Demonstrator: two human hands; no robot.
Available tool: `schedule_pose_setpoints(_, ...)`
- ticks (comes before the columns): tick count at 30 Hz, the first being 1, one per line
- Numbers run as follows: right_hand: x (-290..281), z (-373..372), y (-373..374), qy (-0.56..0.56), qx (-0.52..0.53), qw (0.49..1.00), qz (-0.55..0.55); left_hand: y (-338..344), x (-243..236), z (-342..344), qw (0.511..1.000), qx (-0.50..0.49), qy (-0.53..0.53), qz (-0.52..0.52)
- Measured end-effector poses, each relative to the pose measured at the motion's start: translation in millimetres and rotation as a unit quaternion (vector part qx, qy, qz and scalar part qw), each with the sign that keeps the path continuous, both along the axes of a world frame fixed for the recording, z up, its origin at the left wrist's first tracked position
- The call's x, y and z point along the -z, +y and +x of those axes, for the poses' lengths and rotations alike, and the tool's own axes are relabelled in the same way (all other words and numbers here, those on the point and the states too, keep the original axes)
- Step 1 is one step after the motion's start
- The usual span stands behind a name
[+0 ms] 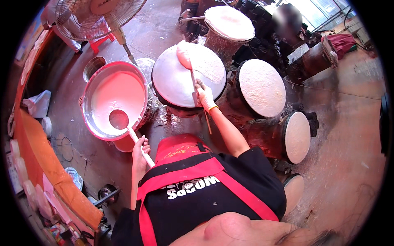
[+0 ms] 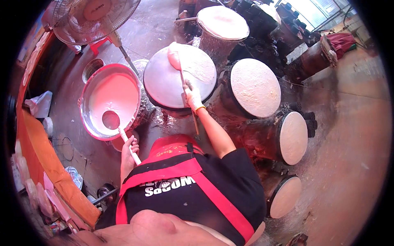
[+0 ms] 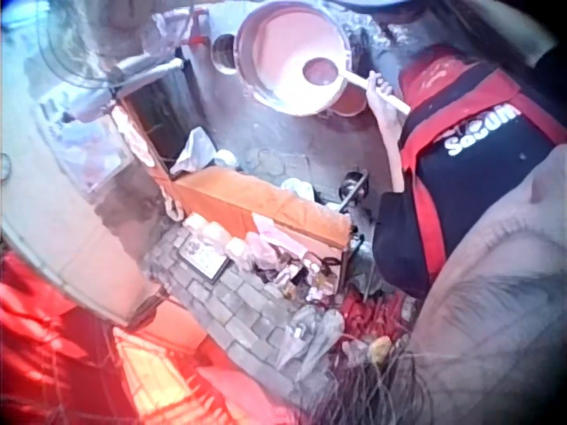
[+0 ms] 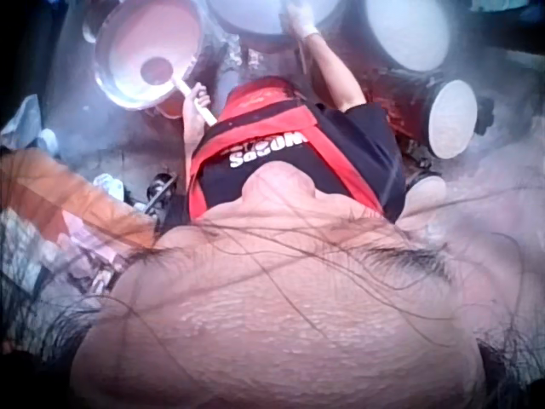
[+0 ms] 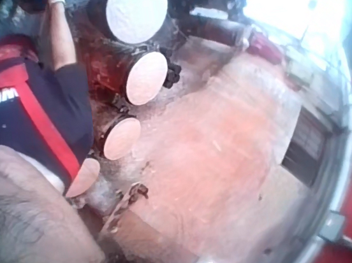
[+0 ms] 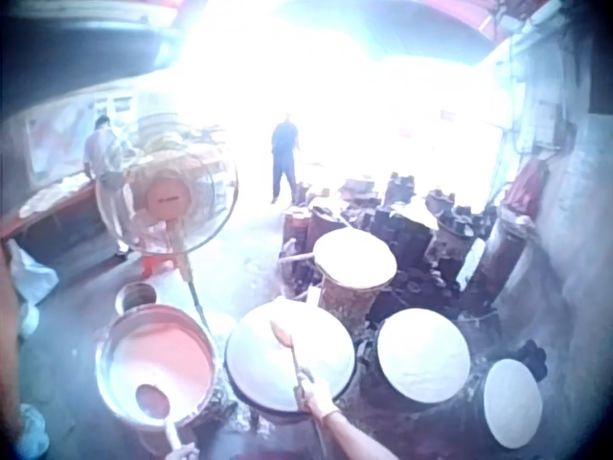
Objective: The person makes rice paper by spreading batter on several heated surfaces using a ladle and a stick, then peeling off the cooked sheets one by one.
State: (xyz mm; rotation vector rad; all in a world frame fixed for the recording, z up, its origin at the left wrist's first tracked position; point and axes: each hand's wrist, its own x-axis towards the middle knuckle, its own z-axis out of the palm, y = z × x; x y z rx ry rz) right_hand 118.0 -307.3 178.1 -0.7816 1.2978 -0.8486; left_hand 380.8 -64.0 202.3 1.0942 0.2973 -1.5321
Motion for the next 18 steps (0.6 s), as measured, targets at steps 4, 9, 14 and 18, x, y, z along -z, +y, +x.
schedule_pose_setpoints(4, -28, -46, 19, -0.044, -0.107, 0.992, 0.040, 3, 2, -22, 0.999, -0.015, -0.043, 0.029)
schedule_pose_setpoints(9, 23, -75, -30, 0.000, 0.040, 0.997, -0.062, 5, -9, -53, 0.986, -0.022, -0.150, 0.069)
schedule_pose_setpoints(14, 19, -53, -41, 0.027, -0.150, 0.987, -0.046, 16, 1, -77, 0.983, -0.019, -0.167, 0.069)
schedule_pose_setpoints(18, -19, -85, -28, 0.034, -0.285, 0.957, -0.040, 28, 3, -95, 0.984, -0.026, -0.156, 0.085)
